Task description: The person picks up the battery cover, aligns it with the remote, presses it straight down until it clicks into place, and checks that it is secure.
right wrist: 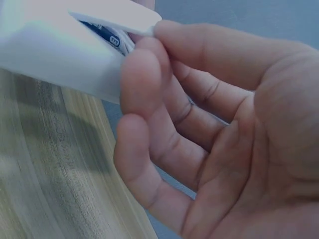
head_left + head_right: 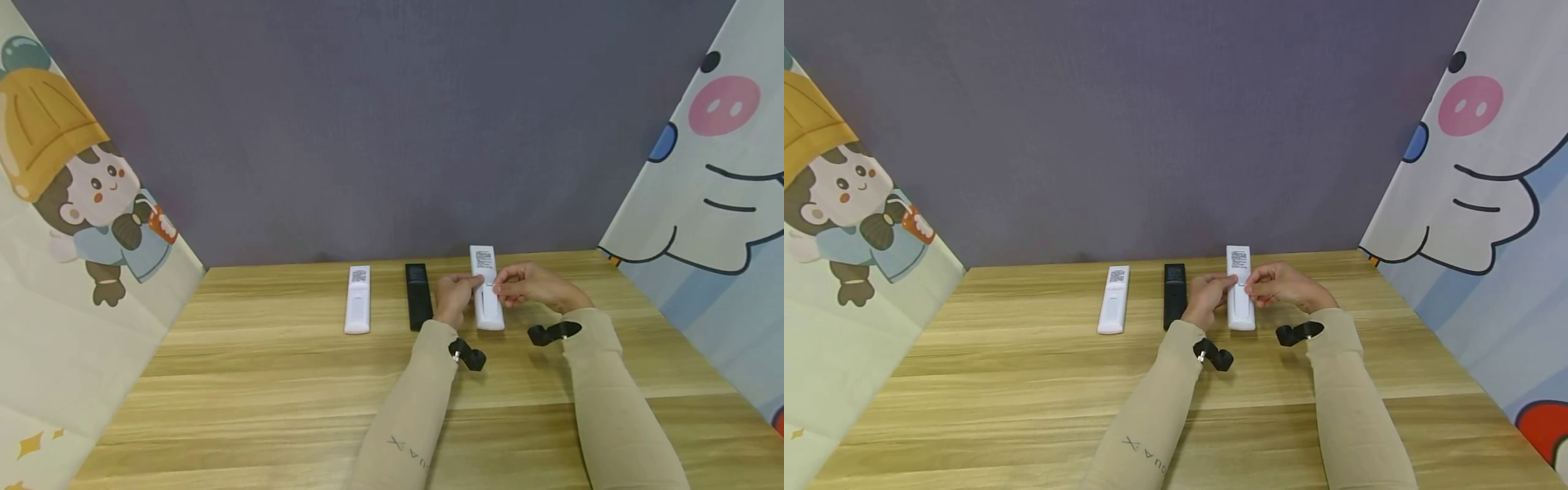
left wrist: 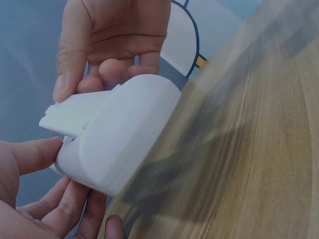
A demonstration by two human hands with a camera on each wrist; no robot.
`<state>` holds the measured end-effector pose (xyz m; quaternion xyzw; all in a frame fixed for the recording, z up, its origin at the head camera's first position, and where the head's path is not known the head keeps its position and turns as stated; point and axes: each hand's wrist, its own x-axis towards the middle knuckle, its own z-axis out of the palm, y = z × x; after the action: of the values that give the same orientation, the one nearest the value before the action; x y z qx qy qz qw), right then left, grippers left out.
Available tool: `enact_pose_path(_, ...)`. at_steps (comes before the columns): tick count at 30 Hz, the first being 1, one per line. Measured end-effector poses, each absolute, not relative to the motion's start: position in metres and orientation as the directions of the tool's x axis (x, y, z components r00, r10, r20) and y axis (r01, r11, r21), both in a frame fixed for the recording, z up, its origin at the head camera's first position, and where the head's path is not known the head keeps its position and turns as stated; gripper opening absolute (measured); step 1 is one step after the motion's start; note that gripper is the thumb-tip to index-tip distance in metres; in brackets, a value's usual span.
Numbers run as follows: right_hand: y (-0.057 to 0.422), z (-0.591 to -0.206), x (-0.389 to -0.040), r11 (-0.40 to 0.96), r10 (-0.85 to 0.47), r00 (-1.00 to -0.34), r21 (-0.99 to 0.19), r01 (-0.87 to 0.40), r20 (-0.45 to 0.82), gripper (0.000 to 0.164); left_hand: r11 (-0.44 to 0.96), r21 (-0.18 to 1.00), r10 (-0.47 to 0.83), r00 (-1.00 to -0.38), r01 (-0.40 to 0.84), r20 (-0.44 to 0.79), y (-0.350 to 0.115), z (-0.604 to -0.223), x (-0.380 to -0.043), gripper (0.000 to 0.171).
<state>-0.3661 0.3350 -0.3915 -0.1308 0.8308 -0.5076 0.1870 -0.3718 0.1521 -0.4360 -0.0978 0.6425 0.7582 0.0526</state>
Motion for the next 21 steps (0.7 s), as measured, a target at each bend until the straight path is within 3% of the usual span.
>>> enact_pose_path(21,0.3314,-0.3946,-0.3693,0.567,-0.334,-0.918,-0.823,-0.015,-0.214,0.029,-0.157,0.965,-0.056,-0.974,-0.209,-0.220,0.1520,-0.4364,-0.3715,0.009)
